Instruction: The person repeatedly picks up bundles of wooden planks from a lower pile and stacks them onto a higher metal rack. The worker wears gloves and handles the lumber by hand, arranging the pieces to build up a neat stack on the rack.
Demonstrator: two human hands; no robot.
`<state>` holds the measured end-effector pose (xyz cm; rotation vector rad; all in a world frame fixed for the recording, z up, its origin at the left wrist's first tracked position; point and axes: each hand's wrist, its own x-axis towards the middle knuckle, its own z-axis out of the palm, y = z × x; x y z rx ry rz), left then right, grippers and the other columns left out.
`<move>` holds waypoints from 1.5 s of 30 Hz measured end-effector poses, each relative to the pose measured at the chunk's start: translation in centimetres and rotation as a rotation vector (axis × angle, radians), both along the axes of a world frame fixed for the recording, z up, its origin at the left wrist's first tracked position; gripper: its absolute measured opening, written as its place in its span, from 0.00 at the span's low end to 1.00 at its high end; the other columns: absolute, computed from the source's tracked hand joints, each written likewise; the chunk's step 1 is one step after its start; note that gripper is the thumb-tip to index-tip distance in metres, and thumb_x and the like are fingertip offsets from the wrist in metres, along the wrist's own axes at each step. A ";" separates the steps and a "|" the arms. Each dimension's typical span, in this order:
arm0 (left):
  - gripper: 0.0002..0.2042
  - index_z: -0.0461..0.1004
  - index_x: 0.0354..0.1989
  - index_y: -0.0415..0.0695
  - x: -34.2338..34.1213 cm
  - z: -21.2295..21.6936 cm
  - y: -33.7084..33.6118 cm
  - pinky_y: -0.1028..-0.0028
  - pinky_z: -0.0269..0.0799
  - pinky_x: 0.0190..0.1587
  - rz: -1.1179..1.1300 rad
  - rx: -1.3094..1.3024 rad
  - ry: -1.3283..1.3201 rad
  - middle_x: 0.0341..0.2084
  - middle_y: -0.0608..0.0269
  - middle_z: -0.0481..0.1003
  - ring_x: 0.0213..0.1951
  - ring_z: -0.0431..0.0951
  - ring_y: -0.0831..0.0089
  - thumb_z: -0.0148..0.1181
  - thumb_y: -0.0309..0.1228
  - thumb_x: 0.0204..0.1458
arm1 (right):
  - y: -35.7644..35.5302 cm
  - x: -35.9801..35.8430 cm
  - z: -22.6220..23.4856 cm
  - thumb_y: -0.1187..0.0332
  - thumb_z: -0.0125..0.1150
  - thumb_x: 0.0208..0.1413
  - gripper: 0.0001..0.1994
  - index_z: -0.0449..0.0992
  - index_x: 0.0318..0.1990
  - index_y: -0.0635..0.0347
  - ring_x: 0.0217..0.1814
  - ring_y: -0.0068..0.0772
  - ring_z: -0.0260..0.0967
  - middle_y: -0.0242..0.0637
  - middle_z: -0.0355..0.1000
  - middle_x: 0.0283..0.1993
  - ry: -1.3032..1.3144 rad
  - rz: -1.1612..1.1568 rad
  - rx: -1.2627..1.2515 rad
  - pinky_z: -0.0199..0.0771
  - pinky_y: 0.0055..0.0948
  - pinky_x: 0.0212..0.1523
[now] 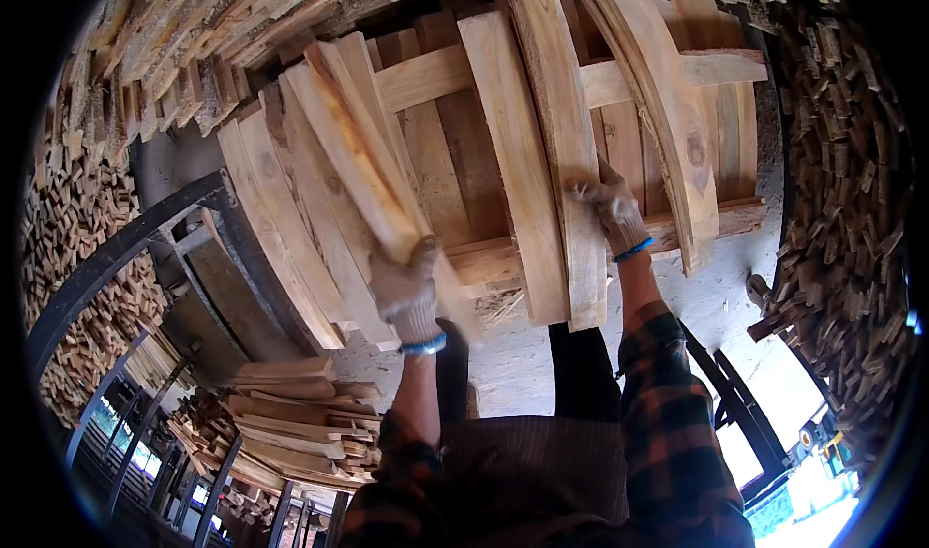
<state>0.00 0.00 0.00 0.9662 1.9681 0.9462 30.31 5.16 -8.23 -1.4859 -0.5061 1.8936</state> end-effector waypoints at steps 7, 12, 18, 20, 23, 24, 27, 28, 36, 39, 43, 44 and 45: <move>0.29 0.69 0.48 0.33 -1.4 -0.4 -1.2 0.63 0.73 0.37 -0.086 0.027 0.451 0.34 0.47 0.73 0.37 0.76 0.58 0.71 0.41 0.42 | 2.0 -4.3 6.3 0.54 0.68 0.46 0.44 0.52 0.68 0.62 0.61 0.43 0.65 0.56 0.61 0.63 -0.911 0.445 0.192 0.69 0.28 0.55; 0.31 0.67 0.54 0.43 -1.9 1.2 -1.1 0.57 0.71 0.46 -0.299 -0.102 0.699 0.44 0.45 0.70 0.43 0.73 0.47 0.69 0.41 0.40 | -1.4 -13.0 10.1 0.47 0.64 0.48 0.42 0.54 0.67 0.58 0.62 0.56 0.63 0.56 0.55 0.66 -0.544 0.169 0.620 0.71 0.40 0.52; 0.24 0.65 0.57 0.50 -6.2 -1.0 -1.6 0.52 0.62 0.58 -0.622 0.192 0.868 0.53 0.46 0.65 0.58 0.61 0.46 0.59 0.39 0.50 | 0.0 -21.3 5.1 0.49 0.58 0.52 0.33 0.63 0.62 0.59 0.54 0.53 0.69 0.57 0.68 0.54 -0.514 0.342 0.071 0.73 0.41 0.48; 0.31 0.58 0.63 0.43 -6.8 -0.7 -1.0 0.52 0.58 0.60 -0.509 0.115 0.798 0.59 0.44 0.59 0.60 0.58 0.44 0.52 0.49 0.55 | -0.7 -21.0 2.9 0.50 0.56 0.53 0.32 0.63 0.62 0.60 0.58 0.53 0.66 0.57 0.69 0.53 -0.678 0.381 0.142 0.70 0.41 0.51; 0.35 0.51 0.67 0.41 -9.4 -1.0 -3.3 0.52 0.55 0.61 -0.383 -0.196 0.775 0.64 0.43 0.54 0.63 0.54 0.43 0.45 0.52 0.57 | 0.7 -19.9 13.8 0.59 0.55 0.55 0.30 0.62 0.63 0.64 0.62 0.51 0.64 0.58 0.67 0.56 -0.441 0.397 0.086 0.64 0.39 0.59; 0.35 0.49 0.68 0.40 -8.8 -1.4 -3.1 0.52 0.54 0.62 -0.357 -0.238 0.693 0.65 0.43 0.53 0.64 0.53 0.43 0.43 0.52 0.58 | -0.9 -18.4 13.6 0.65 0.55 0.55 0.28 0.61 0.64 0.64 0.61 0.51 0.65 0.60 0.67 0.56 -0.485 0.135 0.366 0.63 0.38 0.60; 0.35 0.44 0.69 0.42 -7.8 -3.1 -3.4 0.49 0.54 0.61 -0.392 -0.327 0.882 0.66 0.43 0.50 0.65 0.51 0.43 0.40 0.50 0.59 | 0.0 -11.0 13.4 0.63 0.59 0.54 0.33 0.57 0.66 0.63 0.51 0.49 0.71 0.59 0.69 0.52 -0.872 0.166 0.551 0.75 0.38 0.45; 0.37 0.39 0.70 0.41 -7.8 -3.3 -3.4 0.46 0.54 0.60 -0.370 -0.255 0.930 0.67 0.41 0.47 0.66 0.50 0.41 0.39 0.51 0.58 | 1.4 -11.1 14.7 0.53 0.61 0.54 0.39 0.52 0.67 0.65 0.51 0.49 0.71 0.61 0.65 0.55 -1.245 0.479 0.270 0.75 0.39 0.40; 0.58 0.36 0.69 0.35 -3.5 -1.5 -1.5 0.46 0.53 0.62 -0.343 -0.432 0.952 0.65 0.36 0.48 0.65 0.51 0.37 0.50 0.70 0.42 | 2.8 -9.4 11.1 0.55 0.72 0.36 0.58 0.36 0.70 0.61 0.54 0.59 0.67 0.65 0.61 0.57 -1.369 0.526 -0.003 0.72 0.41 0.50; 0.59 0.37 0.68 0.31 -3.7 -0.4 -0.8 0.43 0.48 0.62 -0.303 -0.455 0.844 0.65 0.34 0.48 0.66 0.48 0.37 0.55 0.67 0.41 | 2.3 -5.3 10.6 0.61 0.73 0.32 0.55 0.45 0.70 0.60 0.62 0.51 0.63 0.59 0.57 0.65 -1.003 0.374 0.225 0.65 0.34 0.60; 0.59 0.36 0.67 0.29 -3.2 -2.9 -1.7 0.43 0.45 0.63 -0.220 -0.355 0.908 0.65 0.34 0.46 0.66 0.46 0.37 0.59 0.64 0.40 | 2.3 -2.8 10.4 0.73 0.70 0.31 0.52 0.49 0.69 0.66 0.60 0.34 0.63 0.47 0.65 0.61 -0.652 0.269 0.335 0.64 0.28 0.59; 0.59 0.36 0.67 0.29 -2.7 -3.0 -1.9 0.43 0.44 0.64 -0.200 -0.361 0.916 0.65 0.33 0.45 0.66 0.46 0.37 0.57 0.65 0.41 | 2.3 -3.0 9.8 0.75 0.70 0.31 0.51 0.49 0.69 0.66 0.59 0.32 0.63 0.45 0.66 0.59 -0.580 0.238 0.344 0.64 0.27 0.58; 0.60 0.36 0.67 0.29 -2.4 -2.9 -1.6 0.43 0.44 0.64 -0.183 -0.367 0.923 0.65 0.32 0.45 0.66 0.45 0.36 0.56 0.67 0.41 | 2.5 -3.9 10.7 0.77 0.67 0.30 0.50 0.50 0.68 0.67 0.54 0.32 0.66 0.42 0.69 0.54 -0.473 0.161 0.228 0.65 0.26 0.57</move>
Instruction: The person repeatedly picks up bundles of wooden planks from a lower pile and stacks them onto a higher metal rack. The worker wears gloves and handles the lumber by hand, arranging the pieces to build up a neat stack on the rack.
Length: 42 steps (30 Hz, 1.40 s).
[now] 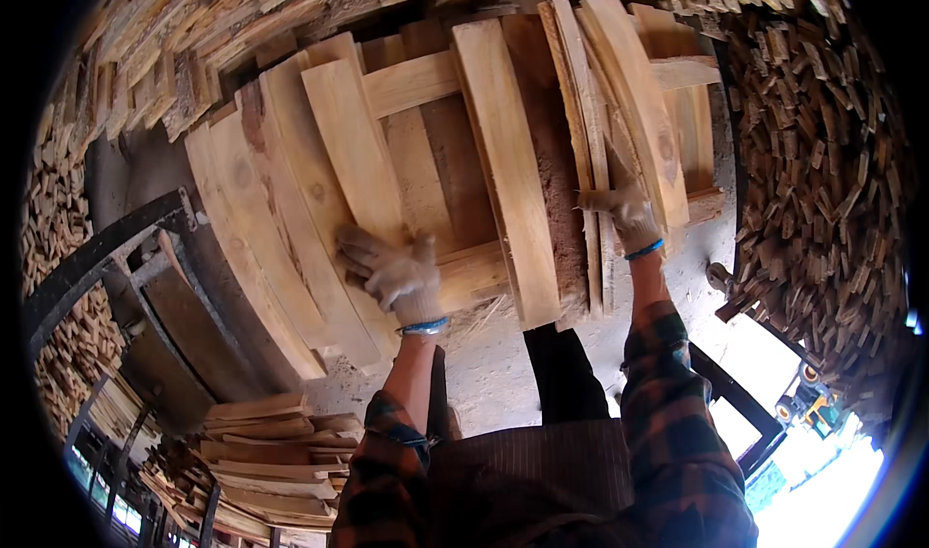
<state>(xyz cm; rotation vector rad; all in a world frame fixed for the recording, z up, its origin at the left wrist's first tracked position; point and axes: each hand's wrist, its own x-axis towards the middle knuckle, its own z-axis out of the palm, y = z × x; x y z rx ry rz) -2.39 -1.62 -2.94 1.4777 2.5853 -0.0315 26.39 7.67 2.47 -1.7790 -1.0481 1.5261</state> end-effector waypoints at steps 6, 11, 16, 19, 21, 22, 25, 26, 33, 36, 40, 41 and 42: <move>0.56 0.35 0.67 0.30 0.9 -0.3 0.4 0.38 0.41 0.62 -0.006 -0.042 -0.051 0.65 0.29 0.43 0.66 0.42 0.32 0.41 0.71 0.47 | -1.1 2.9 -4.5 0.78 0.60 0.30 0.46 0.53 0.67 0.69 0.39 0.31 0.70 0.42 0.72 0.44 0.289 0.000 -0.006 0.74 0.27 0.43; 0.43 0.43 0.68 0.35 0.6 0.9 1.7 0.40 0.48 0.61 -0.193 0.015 0.033 0.65 0.34 0.48 0.65 0.47 0.34 0.45 0.58 0.54 | -0.8 4.1 -4.7 0.77 0.60 0.35 0.46 0.50 0.68 0.67 0.30 0.31 0.71 0.43 0.73 0.37 0.400 0.097 0.070 0.76 0.28 0.35; 0.46 0.46 0.68 0.37 -1.1 0.7 2.1 0.40 0.51 0.59 -0.286 -0.016 0.061 0.64 0.35 0.51 0.63 0.53 0.35 0.53 0.59 0.49 | 0.3 1.4 -2.2 0.80 0.60 0.37 0.45 0.48 0.69 0.67 0.28 0.32 0.72 0.43 0.73 0.33 0.223 -0.012 -0.083 0.77 0.28 0.31; 0.49 0.44 0.69 0.40 1.9 0.4 5.3 0.42 0.51 0.60 0.050 0.060 -0.063 0.64 0.35 0.49 0.63 0.53 0.36 0.55 0.61 0.47 | 1.0 1.0 -1.8 0.79 0.64 0.36 0.47 0.48 0.69 0.67 0.32 0.32 0.72 0.44 0.73 0.37 0.114 0.083 -0.073 0.76 0.28 0.35; 0.50 0.43 0.69 0.42 2.8 0.7 6.7 0.42 0.51 0.60 0.035 -0.005 0.033 0.64 0.35 0.49 0.63 0.52 0.36 0.57 0.61 0.44 | 1.5 1.9 -2.2 0.73 0.70 0.35 0.50 0.48 0.68 0.69 0.40 0.31 0.72 0.46 0.72 0.46 -0.017 0.171 -0.027 0.76 0.29 0.41; 0.51 0.42 0.69 0.43 2.7 0.9 6.8 0.41 0.50 0.60 0.026 -0.049 0.087 0.64 0.34 0.49 0.64 0.51 0.37 0.58 0.61 0.43 | 1.1 2.4 -2.7 0.70 0.73 0.34 0.52 0.47 0.68 0.69 0.44 0.30 0.72 0.47 0.72 0.51 -0.077 0.213 -0.016 0.76 0.30 0.44; 0.52 0.41 0.70 0.44 -0.7 -1.4 3.8 0.41 0.50 0.60 -0.211 0.087 0.102 0.65 0.37 0.49 0.64 0.51 0.39 0.57 0.62 0.42 | -0.4 4.5 -5.1 0.66 0.74 0.34 0.52 0.48 0.68 0.69 0.48 0.30 0.69 0.47 0.70 0.53 0.294 0.014 -0.140 0.73 0.29 0.48; 0.52 0.41 0.70 0.44 -1.3 -2.0 3.0 0.41 0.50 0.60 -0.278 0.099 0.100 0.65 0.38 0.49 0.64 0.51 0.39 0.56 0.63 0.43 | -0.5 4.7 -5.1 0.67 0.72 0.35 0.52 0.48 0.68 0.69 0.48 0.30 0.69 0.46 0.70 0.53 0.314 -0.002 -0.148 0.73 0.28 0.48; 0.37 0.47 0.69 0.41 -4.6 -1.3 3.2 0.43 0.50 0.62 -0.277 0.206 0.135 0.67 0.40 0.46 0.66 0.49 0.41 0.34 0.57 0.59 | 1.6 1.8 -1.5 0.71 0.66 0.32 0.49 0.49 0.68 0.69 0.44 0.31 0.71 0.45 0.71 0.50 0.020 0.132 -0.171 0.74 0.27 0.45; 0.36 0.47 0.68 0.40 -5.2 -1.8 3.0 0.44 0.52 0.62 -0.267 0.148 0.263 0.67 0.40 0.47 0.66 0.51 0.40 0.35 0.55 0.60 | 2.3 1.1 -0.5 0.71 0.67 0.31 0.50 0.50 0.68 0.69 0.47 0.32 0.70 0.46 0.71 0.51 0.045 0.140 -0.198 0.72 0.26 0.47; 0.34 0.52 0.66 0.39 -3.5 -0.1 3.2 0.54 0.59 0.58 -0.285 0.259 0.000 0.60 0.44 0.56 0.59 0.58 0.50 0.44 0.51 0.58 | 2.8 0.9 0.0 0.69 0.71 0.28 0.53 0.50 0.67 0.71 0.55 0.34 0.66 0.48 0.69 0.54 -0.078 0.200 -0.213 0.66 0.25 0.55; 0.33 0.53 0.65 0.39 -1.6 0.6 3.1 0.57 0.61 0.57 -0.252 0.343 -0.309 0.58 0.45 0.58 0.58 0.61 0.53 0.46 0.49 0.57 | 2.7 1.4 0.0 0.69 0.72 0.28 0.53 0.50 0.67 0.72 0.55 0.34 0.66 0.48 0.69 0.55 -0.124 0.210 -0.214 0.66 0.25 0.55; 0.32 0.55 0.64 0.39 0.5 1.6 3.2 0.60 0.62 0.56 -0.190 0.383 -0.624 0.57 0.47 0.61 0.56 0.63 0.56 0.49 0.48 0.57 | 2.4 1.8 0.2 0.69 0.72 0.27 0.53 0.50 0.67 0.72 0.55 0.34 0.66 0.49 0.69 0.55 -0.155 0.221 -0.213 0.65 0.25 0.56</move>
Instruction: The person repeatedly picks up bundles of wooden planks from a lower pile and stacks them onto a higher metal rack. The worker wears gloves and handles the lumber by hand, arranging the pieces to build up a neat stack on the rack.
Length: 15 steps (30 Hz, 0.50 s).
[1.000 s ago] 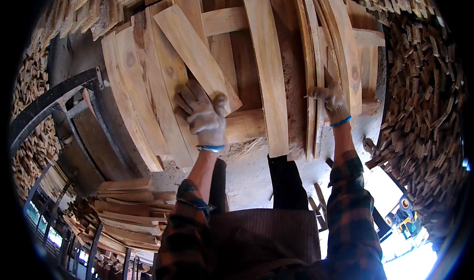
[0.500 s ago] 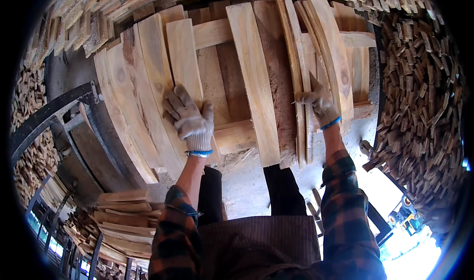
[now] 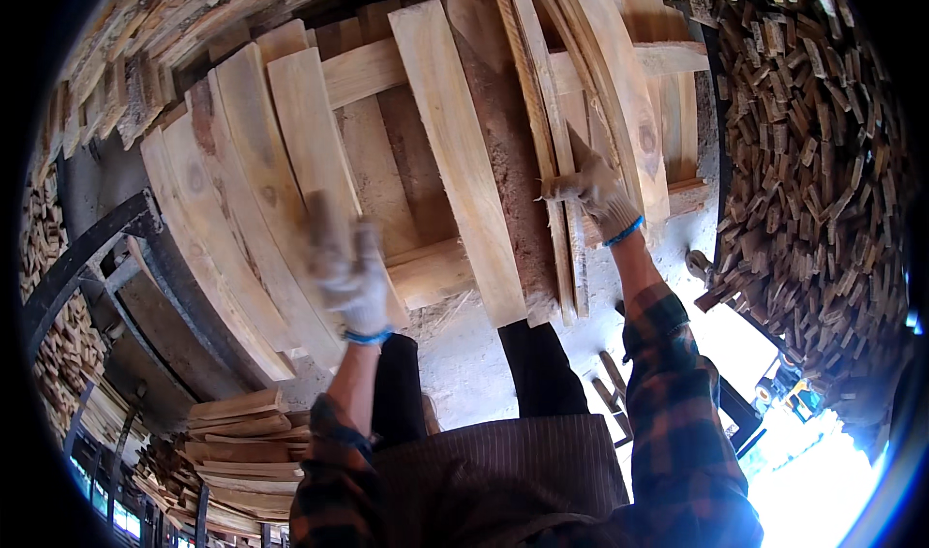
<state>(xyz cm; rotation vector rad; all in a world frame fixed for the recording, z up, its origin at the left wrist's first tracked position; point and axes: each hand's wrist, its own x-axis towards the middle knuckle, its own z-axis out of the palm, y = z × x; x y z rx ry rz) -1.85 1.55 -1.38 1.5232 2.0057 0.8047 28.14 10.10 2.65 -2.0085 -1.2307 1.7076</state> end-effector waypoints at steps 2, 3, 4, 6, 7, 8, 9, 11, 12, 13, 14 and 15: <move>0.31 0.58 0.63 0.39 4.7 -0.3 -0.3 0.66 0.66 0.53 0.138 -0.175 -0.657 0.53 0.50 0.66 0.52 0.68 0.62 0.55 0.46 0.55 | -0.4 1.4 -1.7 0.70 0.71 0.29 0.52 0.50 0.67 0.72 0.50 0.33 0.69 0.48 0.71 0.52 0.084 -0.048 0.002 0.70 0.25 0.50; 0.31 0.60 0.62 0.39 6.5 -1.8 -0.3 0.69 0.68 0.52 0.275 -0.268 -0.921 0.51 0.51 0.68 0.50 0.70 0.65 0.58 0.44 0.54 | -0.6 1.9 -3.2 0.71 0.70 0.30 0.51 0.50 0.67 0.72 0.46 0.32 0.71 0.48 0.72 0.49 0.209 -0.114 -0.010 0.73 0.25 0.46; 0.31 0.62 0.61 0.38 7.6 -3.7 0.1 0.72 0.70 0.51 0.385 -0.331 -1.086 0.49 0.53 0.71 0.48 0.72 0.68 0.60 0.43 0.53 | -0.4 1.8 -3.9 0.71 0.69 0.31 0.50 0.51 0.67 0.72 0.43 0.31 0.71 0.47 0.73 0.46 0.247 -0.118 -0.042 0.73 0.25 0.43; 0.30 0.63 0.60 0.38 8.6 -5.7 1.3 0.75 0.70 0.51 0.449 -0.433 -1.262 0.47 0.55 0.74 0.46 0.74 0.72 0.64 0.41 0.52 | -0.6 2.4 -4.1 0.73 0.67 0.34 0.47 0.52 0.66 0.72 0.36 0.30 0.72 0.46 0.74 0.41 0.292 -0.149 -0.092 0.75 0.24 0.36; 0.30 0.64 0.59 0.37 8.9 -6.2 2.0 0.76 0.69 0.52 0.448 -0.478 -1.321 0.47 0.56 0.73 0.46 0.74 0.73 0.64 0.41 0.52 | -1.0 3.1 -4.7 0.74 0.66 0.39 0.42 0.54 0.66 0.70 0.31 0.27 0.72 0.43 0.75 0.35 0.333 -0.178 -0.116 0.75 0.24 0.32; 0.30 0.64 0.59 0.37 9.0 -6.5 2.5 0.76 0.68 0.53 0.445 -0.525 -1.380 0.47 0.56 0.73 0.47 0.74 0.73 0.65 0.40 0.51 | -1.2 3.6 -4.9 0.74 0.63 0.43 0.40 0.53 0.66 0.70 0.28 0.29 0.69 0.42 0.72 0.31 0.321 -0.146 -0.060 0.71 0.25 0.29; 0.32 0.63 0.58 0.35 8.4 -8.0 2.0 0.75 0.68 0.54 0.398 -0.489 -1.420 0.46 0.58 0.74 0.48 0.73 0.72 0.68 0.39 0.49 | -1.4 3.4 -5.4 0.75 0.60 0.46 0.37 0.52 0.66 0.69 0.24 0.30 0.66 0.40 0.68 0.26 0.327 -0.107 -0.013 0.68 0.27 0.26; 0.23 0.64 0.57 0.35 8.7 -9.3 1.6 0.74 0.67 0.57 0.567 -0.513 -1.591 0.51 0.56 0.71 0.52 0.71 0.71 0.52 0.38 0.58 | -2.9 5.7 -8.0 0.76 0.60 0.50 0.34 0.56 0.65 0.66 0.28 0.25 0.71 0.44 0.75 0.31 0.749 -0.231 0.020 0.74 0.23 0.27; 0.22 0.64 0.57 0.34 8.6 -9.2 1.4 0.74 0.67 0.57 0.609 -0.521 -1.575 0.50 0.55 0.71 0.52 0.72 0.70 0.50 0.38 0.60 | -3.3 5.3 -8.0 0.78 0.60 0.48 0.34 0.55 0.65 0.67 0.27 0.24 0.71 0.43 0.75 0.29 0.738 -0.194 0.083 0.74 0.22 0.25; 0.21 0.64 0.57 0.34 8.8 -8.7 1.5 0.73 0.68 0.57 0.641 -0.529 -1.565 0.49 0.55 0.71 0.52 0.72 0.69 0.48 0.37 0.61 | -3.6 5.1 -7.5 0.79 0.59 0.47 0.35 0.55 0.65 0.68 0.26 0.24 0.71 0.43 0.74 0.28 0.720 -0.160 0.154 0.73 0.21 0.24; 0.22 0.64 0.57 0.33 8.4 -6.5 1.8 0.71 0.70 0.55 0.633 -0.539 -1.445 0.45 0.54 0.73 0.49 0.73 0.69 0.52 0.36 0.60 | -2.5 3.0 -3.7 0.78 0.61 0.45 0.36 0.55 0.65 0.69 0.25 0.24 0.71 0.43 0.74 0.27 0.427 -0.186 -0.037 0.74 0.21 0.24; 0.22 0.64 0.57 0.33 7.9 -5.2 1.8 0.71 0.71 0.54 0.574 -0.524 -1.376 0.43 0.54 0.74 0.48 0.74 0.68 0.53 0.37 0.59 | -2.1 1.8 -1.7 0.78 0.62 0.43 0.38 0.54 0.65 0.69 0.25 0.25 0.71 0.43 0.74 0.27 0.398 -0.179 -0.063 0.74 0.21 0.25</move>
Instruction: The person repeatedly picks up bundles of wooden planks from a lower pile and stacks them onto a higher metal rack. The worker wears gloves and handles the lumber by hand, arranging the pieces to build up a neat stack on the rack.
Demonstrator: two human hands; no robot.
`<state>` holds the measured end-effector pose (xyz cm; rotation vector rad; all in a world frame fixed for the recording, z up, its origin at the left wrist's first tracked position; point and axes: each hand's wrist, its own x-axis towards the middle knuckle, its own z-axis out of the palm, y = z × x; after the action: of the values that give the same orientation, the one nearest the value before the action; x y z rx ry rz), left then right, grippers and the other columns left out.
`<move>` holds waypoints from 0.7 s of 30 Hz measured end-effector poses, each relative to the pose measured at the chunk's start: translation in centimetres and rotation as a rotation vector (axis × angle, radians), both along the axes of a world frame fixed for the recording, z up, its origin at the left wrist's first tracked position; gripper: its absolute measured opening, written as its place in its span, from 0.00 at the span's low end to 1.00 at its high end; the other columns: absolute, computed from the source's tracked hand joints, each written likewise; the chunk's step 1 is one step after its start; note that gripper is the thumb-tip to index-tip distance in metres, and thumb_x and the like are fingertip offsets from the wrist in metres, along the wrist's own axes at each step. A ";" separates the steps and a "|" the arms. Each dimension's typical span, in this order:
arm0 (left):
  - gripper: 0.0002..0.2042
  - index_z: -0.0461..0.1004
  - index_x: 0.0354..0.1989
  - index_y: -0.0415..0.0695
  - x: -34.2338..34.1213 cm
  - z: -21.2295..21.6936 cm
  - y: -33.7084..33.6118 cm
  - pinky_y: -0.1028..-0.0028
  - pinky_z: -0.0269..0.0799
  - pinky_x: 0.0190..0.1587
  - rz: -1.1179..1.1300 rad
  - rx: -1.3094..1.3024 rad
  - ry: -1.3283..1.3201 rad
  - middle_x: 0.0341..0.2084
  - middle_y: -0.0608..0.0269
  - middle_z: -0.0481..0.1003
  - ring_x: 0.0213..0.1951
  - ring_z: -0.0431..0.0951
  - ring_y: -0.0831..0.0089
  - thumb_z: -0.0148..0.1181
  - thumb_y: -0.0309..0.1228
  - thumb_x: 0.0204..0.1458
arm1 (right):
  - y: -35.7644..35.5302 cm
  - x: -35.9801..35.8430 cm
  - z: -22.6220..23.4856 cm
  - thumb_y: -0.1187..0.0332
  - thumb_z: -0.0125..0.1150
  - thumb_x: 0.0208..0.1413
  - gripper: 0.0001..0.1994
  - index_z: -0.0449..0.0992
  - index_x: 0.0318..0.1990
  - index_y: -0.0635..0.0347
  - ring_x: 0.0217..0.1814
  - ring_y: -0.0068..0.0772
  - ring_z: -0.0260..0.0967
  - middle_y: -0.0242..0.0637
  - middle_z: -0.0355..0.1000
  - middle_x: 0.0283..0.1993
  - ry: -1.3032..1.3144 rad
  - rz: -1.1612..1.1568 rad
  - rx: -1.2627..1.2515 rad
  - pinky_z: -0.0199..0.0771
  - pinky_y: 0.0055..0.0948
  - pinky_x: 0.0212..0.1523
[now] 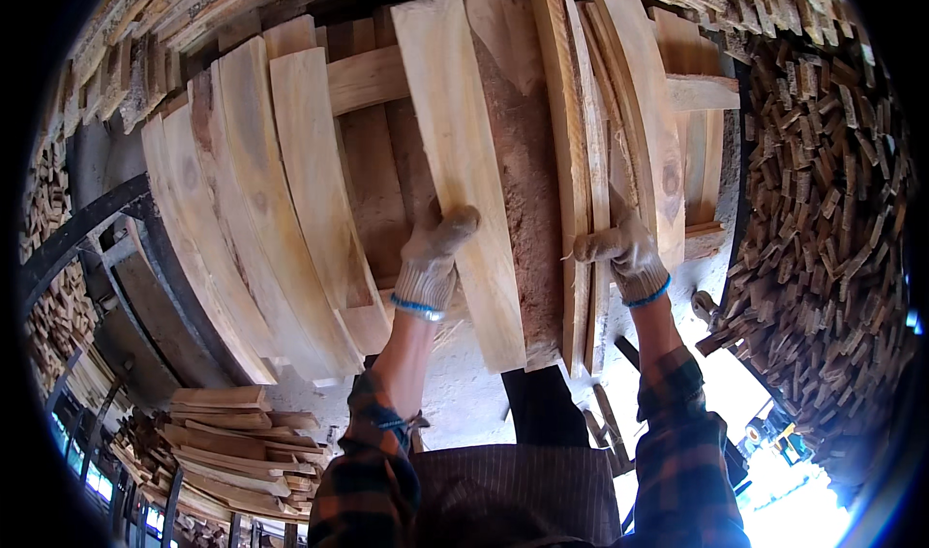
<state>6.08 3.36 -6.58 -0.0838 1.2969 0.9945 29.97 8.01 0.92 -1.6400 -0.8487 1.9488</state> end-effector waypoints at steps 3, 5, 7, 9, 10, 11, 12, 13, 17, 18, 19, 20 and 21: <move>0.23 0.64 0.57 0.35 -2.9 0.7 -0.9 0.72 0.72 0.50 -0.088 0.153 0.126 0.42 0.53 0.75 0.44 0.75 0.68 0.53 0.39 0.59 | 0.9 -2.7 0.9 0.76 0.65 0.35 0.45 0.53 0.66 0.69 0.25 0.27 0.71 0.40 0.73 0.26 0.178 -0.100 -0.168 0.76 0.25 0.26; 0.25 0.64 0.57 0.35 -4.8 -0.3 -1.5 0.73 0.71 0.47 -0.077 0.271 0.153 0.43 0.52 0.75 0.41 0.75 0.67 0.54 0.41 0.59 | 0.7 -5.0 -0.7 0.76 0.65 0.34 0.46 0.52 0.67 0.70 0.28 0.26 0.72 0.42 0.74 0.30 0.247 -0.131 -0.057 0.76 0.25 0.30; 0.27 0.62 0.58 0.33 -5.3 1.4 2.0 0.73 0.70 0.48 -0.426 0.091 0.604 0.45 0.50 0.75 0.43 0.76 0.63 0.55 0.42 0.58 | 0.6 -6.4 -2.9 0.76 0.66 0.34 0.46 0.51 0.67 0.70 0.32 0.25 0.72 0.43 0.75 0.34 0.129 -0.042 0.031 0.75 0.24 0.34; 0.30 0.60 0.60 0.32 -5.1 0.4 1.5 0.70 0.68 0.52 -0.431 0.202 0.876 0.48 0.44 0.73 0.47 0.75 0.56 0.55 0.44 0.57 | 0.3 -6.6 -4.3 0.75 0.67 0.35 0.46 0.51 0.67 0.70 0.35 0.23 0.71 0.42 0.76 0.38 -0.095 0.087 0.109 0.74 0.24 0.38; 0.31 0.60 0.60 0.33 -4.3 1.6 1.6 0.69 0.68 0.52 -0.413 0.216 1.012 0.49 0.43 0.72 0.48 0.74 0.55 0.56 0.45 0.56 | 0.1 -6.5 -4.3 0.75 0.67 0.35 0.46 0.51 0.67 0.70 0.36 0.23 0.71 0.41 0.76 0.39 -0.076 0.076 0.101 0.74 0.24 0.39; 0.32 0.60 0.60 0.34 -3.9 2.8 1.8 0.68 0.68 0.52 -0.392 0.228 1.149 0.50 0.42 0.71 0.49 0.74 0.53 0.57 0.46 0.56 | -0.3 -6.5 -4.6 0.75 0.67 0.36 0.45 0.53 0.66 0.70 0.36 0.23 0.70 0.40 0.75 0.38 -0.022 0.047 0.108 0.74 0.24 0.38; 0.33 0.59 0.61 0.33 -3.8 4.3 2.1 0.66 0.66 0.55 -0.423 0.205 1.093 0.51 0.40 0.70 0.52 0.71 0.53 0.57 0.46 0.55 | -0.6 -6.3 -4.9 0.74 0.67 0.37 0.44 0.54 0.66 0.69 0.36 0.22 0.70 0.40 0.75 0.38 0.027 0.017 0.117 0.74 0.24 0.37; 0.31 0.58 0.62 0.34 -4.3 5.6 2.1 0.66 0.68 0.53 -0.494 0.305 1.189 0.52 0.41 0.69 0.53 0.71 0.54 0.57 0.43 0.55 | -0.7 -6.1 -5.0 0.74 0.67 0.37 0.43 0.55 0.66 0.69 0.36 0.22 0.70 0.39 0.75 0.37 0.069 -0.020 0.122 0.73 0.24 0.37; 0.33 0.55 0.66 0.40 -9.6 6.5 0.1 0.63 0.69 0.53 -0.424 0.688 1.543 0.60 0.42 0.61 0.60 0.64 0.52 0.53 0.47 0.57 | -0.3 -6.5 -3.5 0.77 0.66 0.36 0.41 0.59 0.64 0.66 0.30 0.25 0.70 0.33 0.73 0.31 0.146 -0.168 -0.031 0.73 0.24 0.32; 0.35 0.54 0.66 0.40 -11.9 5.6 -0.2 0.60 0.66 0.55 -0.531 0.580 1.683 0.61 0.41 0.59 0.61 0.61 0.50 0.48 0.51 0.56 | -0.7 -6.5 -4.0 0.77 0.66 0.37 0.42 0.57 0.65 0.67 0.28 0.25 0.70 0.34 0.73 0.29 0.158 -0.157 0.020 0.74 0.25 0.32; 0.37 0.52 0.67 0.40 -14.4 4.2 -0.7 0.57 0.63 0.56 -0.637 0.454 1.815 0.62 0.40 0.57 0.63 0.58 0.47 0.44 0.55 0.56 | -1.2 -7.1 -4.4 0.69 0.67 0.33 0.46 0.55 0.65 0.68 0.27 0.26 0.70 0.35 0.72 0.28 0.177 -0.157 0.052 0.73 0.25 0.31; 0.39 0.51 0.67 0.40 -16.9 2.9 -1.4 0.54 0.60 0.58 -0.746 0.316 1.944 0.63 0.39 0.55 0.64 0.55 0.45 0.39 0.59 0.55 | -1.6 -7.7 -4.7 0.62 0.68 0.29 0.51 0.52 0.66 0.70 0.25 0.28 0.69 0.36 0.72 0.26 0.200 -0.157 0.084 0.73 0.26 0.30; 0.42 0.49 0.68 0.39 -18.0 2.2 -1.2 0.50 0.57 0.60 -0.851 0.183 2.052 0.64 0.38 0.53 0.65 0.52 0.43 0.34 0.63 0.54 | -1.5 -8.5 -4.2 0.47 0.69 0.21 0.61 0.48 0.66 0.72 0.23 0.29 0.68 0.36 0.71 0.24 0.218 -0.179 0.107 0.72 0.28 0.28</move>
<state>-11.87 2.21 -4.39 1.9084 2.5489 0.1111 21.48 6.46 -3.30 -1.3633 -0.6853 1.8812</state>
